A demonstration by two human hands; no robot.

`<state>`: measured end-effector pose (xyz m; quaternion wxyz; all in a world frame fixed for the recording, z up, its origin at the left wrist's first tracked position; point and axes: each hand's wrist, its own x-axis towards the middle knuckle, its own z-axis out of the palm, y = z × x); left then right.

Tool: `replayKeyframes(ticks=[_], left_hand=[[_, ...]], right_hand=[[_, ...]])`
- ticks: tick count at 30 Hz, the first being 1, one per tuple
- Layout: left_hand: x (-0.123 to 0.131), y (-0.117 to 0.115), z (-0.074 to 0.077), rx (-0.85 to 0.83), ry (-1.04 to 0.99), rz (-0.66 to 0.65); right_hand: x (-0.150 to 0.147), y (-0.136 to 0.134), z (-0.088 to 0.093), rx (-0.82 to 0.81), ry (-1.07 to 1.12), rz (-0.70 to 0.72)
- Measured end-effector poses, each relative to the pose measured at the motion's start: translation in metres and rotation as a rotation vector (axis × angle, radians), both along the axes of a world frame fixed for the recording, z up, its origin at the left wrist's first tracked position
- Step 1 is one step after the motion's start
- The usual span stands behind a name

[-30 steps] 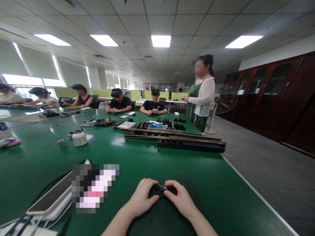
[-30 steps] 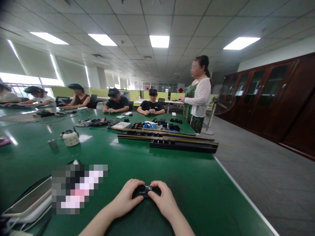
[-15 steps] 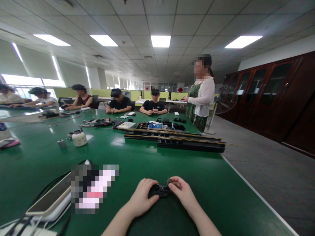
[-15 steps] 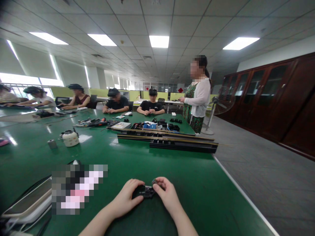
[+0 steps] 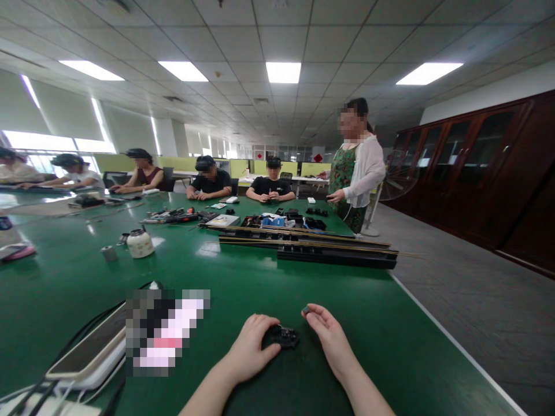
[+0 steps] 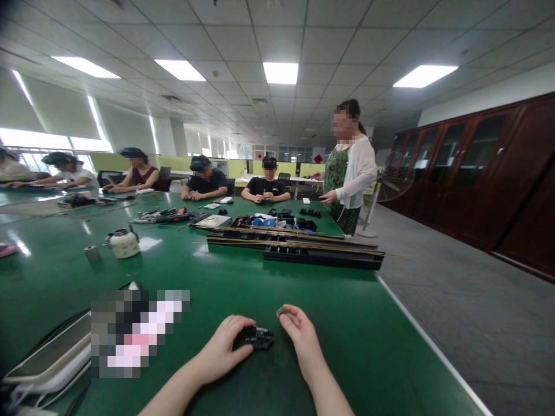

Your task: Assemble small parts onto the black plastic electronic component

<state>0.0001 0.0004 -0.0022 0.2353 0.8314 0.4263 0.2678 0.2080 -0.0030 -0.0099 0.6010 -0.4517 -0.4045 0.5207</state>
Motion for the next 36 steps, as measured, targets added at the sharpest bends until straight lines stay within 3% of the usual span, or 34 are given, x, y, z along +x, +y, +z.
replayKeyframes(ticks=[15, 36], left_hand=[[0.0012, 0.0007, 0.0006, -0.003, -0.005, 0.002], [-0.0002, 0.0014, -0.0025, 0.012, -0.005, 0.000]], right_hand=[[0.0012, -0.0009, 0.0041, -0.065, 0.135, -0.038], [0.0015, -0.0006, 0.0044, -0.073, 0.157, -0.049]])
